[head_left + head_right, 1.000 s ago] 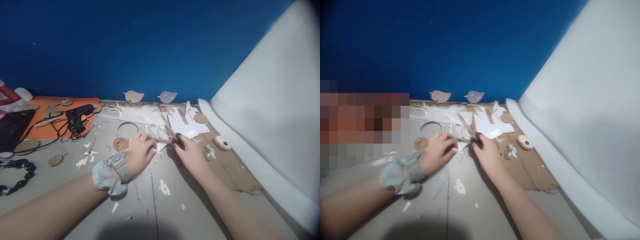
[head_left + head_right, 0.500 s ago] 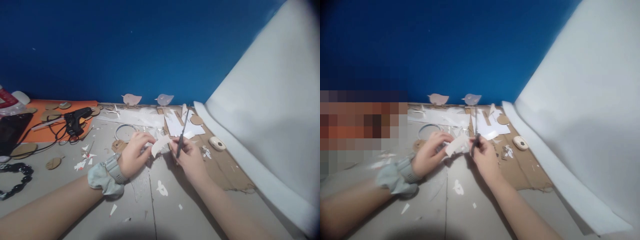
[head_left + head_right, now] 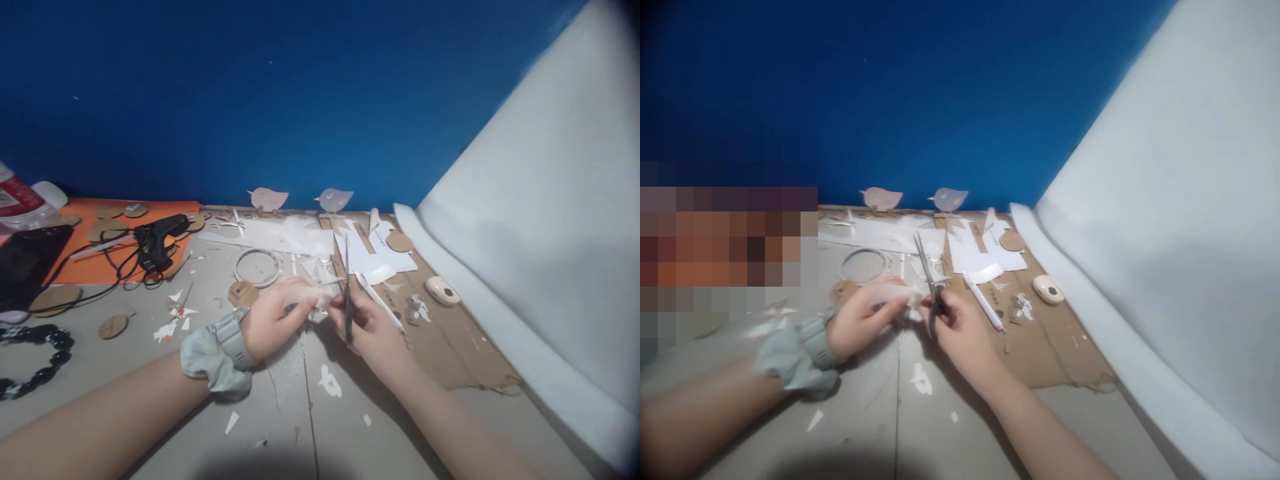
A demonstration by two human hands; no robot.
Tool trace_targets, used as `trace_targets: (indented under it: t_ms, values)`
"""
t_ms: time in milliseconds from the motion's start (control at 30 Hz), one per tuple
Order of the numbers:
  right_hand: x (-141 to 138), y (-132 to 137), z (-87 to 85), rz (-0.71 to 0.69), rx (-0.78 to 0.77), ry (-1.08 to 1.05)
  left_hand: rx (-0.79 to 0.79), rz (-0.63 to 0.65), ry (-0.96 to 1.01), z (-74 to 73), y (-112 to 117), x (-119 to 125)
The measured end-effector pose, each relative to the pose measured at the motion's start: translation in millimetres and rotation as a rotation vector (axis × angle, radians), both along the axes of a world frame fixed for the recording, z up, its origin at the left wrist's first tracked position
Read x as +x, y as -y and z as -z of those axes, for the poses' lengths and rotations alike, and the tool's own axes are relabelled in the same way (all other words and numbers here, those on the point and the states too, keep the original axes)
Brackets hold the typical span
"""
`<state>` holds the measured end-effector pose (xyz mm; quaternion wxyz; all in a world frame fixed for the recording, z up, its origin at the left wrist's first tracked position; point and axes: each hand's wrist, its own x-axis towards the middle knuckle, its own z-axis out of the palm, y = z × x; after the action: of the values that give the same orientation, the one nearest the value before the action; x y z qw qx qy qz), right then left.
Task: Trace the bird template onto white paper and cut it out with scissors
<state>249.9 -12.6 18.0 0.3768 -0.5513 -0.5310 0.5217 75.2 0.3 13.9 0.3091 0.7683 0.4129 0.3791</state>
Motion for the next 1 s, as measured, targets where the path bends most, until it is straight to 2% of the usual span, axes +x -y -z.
trace_targets:
  t_ms: [100,267,433,567,667,867,1000]
  values:
    - [1.5,-0.9,-4.4,-0.058,-0.091,-0.068,-0.052,0.026,0.026,0.1,-0.4,-1.2]
    - [7.0,-1.1,-10.0,-0.134,-0.134,-0.066,-0.097,0.158,-0.024,1.8,1.3,-2.0]
    - [9.7,4.7,-5.2,-0.264,-0.132,0.003,-0.078,0.130,-0.033,4.5,-0.4,-0.7]
    - [9.5,6.1,-3.2,-0.310,-0.088,0.007,-0.072,0.146,-0.045,3.2,-0.4,0.2]
    - [7.6,5.5,-4.3,-0.263,-0.042,0.007,-0.096,0.166,-0.014,1.3,0.6,-0.5]
    - [5.1,6.7,-1.2,0.044,0.070,0.001,-0.136,0.235,0.065,-4.0,1.9,-0.9]
    - [6.0,7.7,1.3,0.028,0.092,0.021,-0.155,0.239,0.076,-3.1,2.6,0.3]
